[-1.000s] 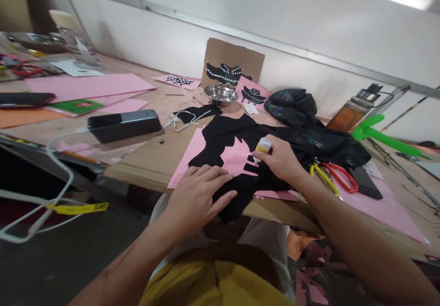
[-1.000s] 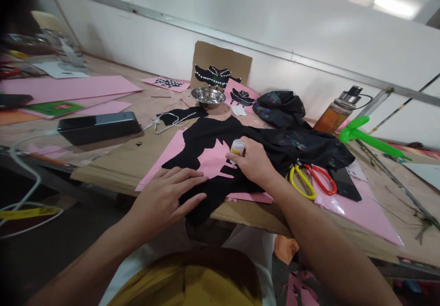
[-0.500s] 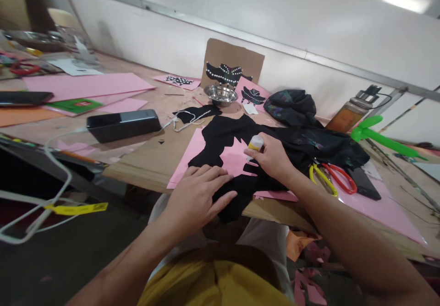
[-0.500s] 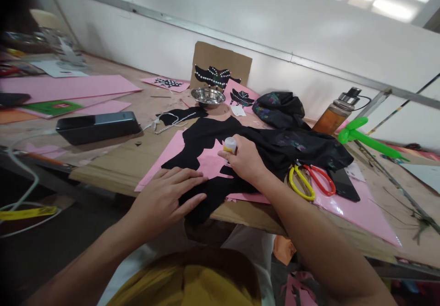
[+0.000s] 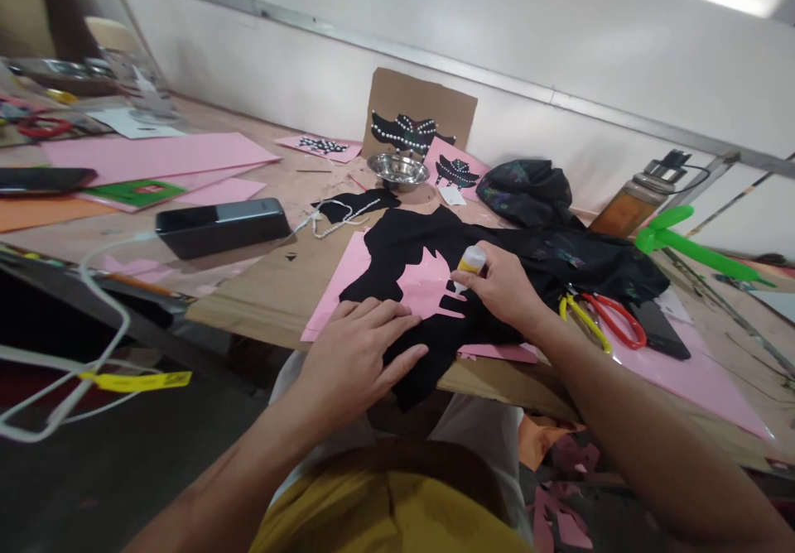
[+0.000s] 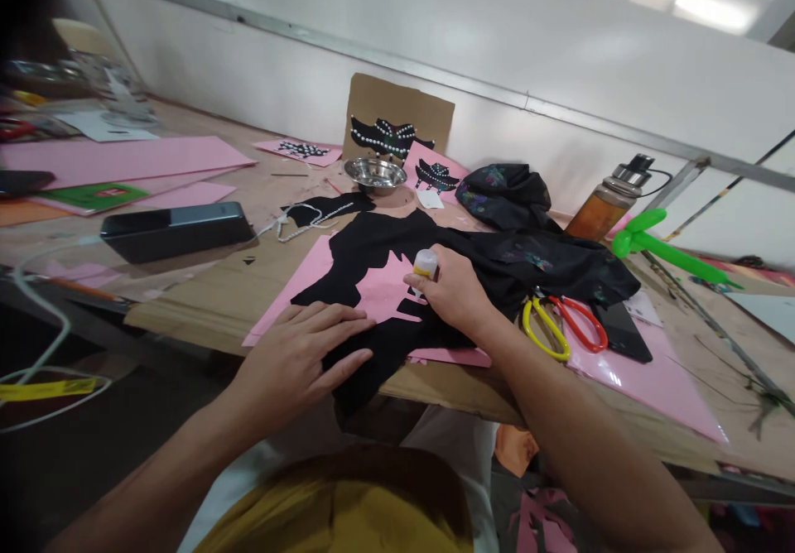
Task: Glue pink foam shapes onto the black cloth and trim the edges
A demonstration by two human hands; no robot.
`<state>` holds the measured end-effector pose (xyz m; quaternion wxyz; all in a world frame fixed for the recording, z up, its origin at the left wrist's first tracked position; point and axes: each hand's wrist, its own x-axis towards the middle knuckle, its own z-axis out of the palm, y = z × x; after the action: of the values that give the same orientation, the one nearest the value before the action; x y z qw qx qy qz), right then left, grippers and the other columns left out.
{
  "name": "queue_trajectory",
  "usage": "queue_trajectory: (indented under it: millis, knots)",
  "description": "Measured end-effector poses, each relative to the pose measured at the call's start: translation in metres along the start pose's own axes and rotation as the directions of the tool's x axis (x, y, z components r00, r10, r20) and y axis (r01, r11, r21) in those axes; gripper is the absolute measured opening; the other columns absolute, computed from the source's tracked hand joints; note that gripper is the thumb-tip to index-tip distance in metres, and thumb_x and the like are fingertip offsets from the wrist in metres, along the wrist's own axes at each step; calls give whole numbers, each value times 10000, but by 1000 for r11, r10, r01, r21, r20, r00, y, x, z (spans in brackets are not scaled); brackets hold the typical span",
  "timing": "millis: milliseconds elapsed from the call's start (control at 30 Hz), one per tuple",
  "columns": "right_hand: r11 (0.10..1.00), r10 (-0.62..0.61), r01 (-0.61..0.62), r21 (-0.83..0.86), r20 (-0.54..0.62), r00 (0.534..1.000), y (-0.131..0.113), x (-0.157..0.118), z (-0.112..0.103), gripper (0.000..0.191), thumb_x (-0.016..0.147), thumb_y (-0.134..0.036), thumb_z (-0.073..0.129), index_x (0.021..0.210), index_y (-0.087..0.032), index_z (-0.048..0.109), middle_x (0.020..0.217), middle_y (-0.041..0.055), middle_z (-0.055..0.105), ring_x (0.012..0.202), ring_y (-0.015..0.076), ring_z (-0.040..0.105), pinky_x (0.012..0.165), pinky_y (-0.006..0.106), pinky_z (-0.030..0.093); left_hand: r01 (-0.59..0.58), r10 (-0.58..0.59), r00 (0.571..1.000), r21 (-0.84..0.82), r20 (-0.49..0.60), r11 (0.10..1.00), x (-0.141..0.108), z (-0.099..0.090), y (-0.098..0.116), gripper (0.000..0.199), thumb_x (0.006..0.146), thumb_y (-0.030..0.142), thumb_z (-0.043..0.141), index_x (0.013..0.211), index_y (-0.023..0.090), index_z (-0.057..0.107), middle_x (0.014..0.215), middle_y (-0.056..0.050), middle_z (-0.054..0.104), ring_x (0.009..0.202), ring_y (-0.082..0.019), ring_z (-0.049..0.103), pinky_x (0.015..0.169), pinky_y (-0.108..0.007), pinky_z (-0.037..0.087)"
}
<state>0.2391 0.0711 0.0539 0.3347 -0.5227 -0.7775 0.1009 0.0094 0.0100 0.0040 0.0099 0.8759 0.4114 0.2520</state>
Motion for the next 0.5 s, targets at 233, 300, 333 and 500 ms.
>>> queue_trajectory:
  millis: [233, 300, 333, 500]
  knots:
    - [1000, -10, 10, -10, 4, 1000, 0, 0, 0, 251, 774, -307, 705, 691, -213, 487, 661, -32, 528, 624, 145, 464, 600, 277, 316, 6, -6, 1000, 0, 18, 1000, 0, 0, 0, 381, 970, 478, 449, 1172, 232, 660, 1146, -50, 689, 963, -251, 583, 794, -423, 401]
    - [1000, -7, 7, -23, -1, 1000, -1, 1, 2, 259, 775, -308, 700, 687, -215, 475, 658, -34, 526, 615, 141, 450, 592, 275, 302, 5, -5, 1000, 4, 16, 1000, 0, 0, 0, 381, 971, 476, 447, 1171, 232, 662, 1148, -55, 689, 963, -250, 584, 796, -424, 402]
    - [1000, -4, 4, -27, -3, 1000, -2, 1, 2, 264, 775, -307, 698, 683, -217, 467, 656, -35, 524, 609, 138, 442, 587, 274, 295, 3, -3, 1000, 5, 16, 1000, 0, 0, 0, 382, 971, 476, 446, 1170, 232, 664, 1149, -57, 689, 962, -250, 584, 797, -425, 403]
    - [1000, 6, -6, -25, -9, 1000, -5, 3, 5, 273, 779, -302, 685, 676, -220, 446, 648, -37, 514, 601, 134, 423, 579, 274, 285, 6, -7, 1000, 8, 17, 1000, 0, 1, 0, 386, 968, 479, 451, 1184, 234, 656, 1144, -53, 689, 972, -254, 588, 810, -431, 409]
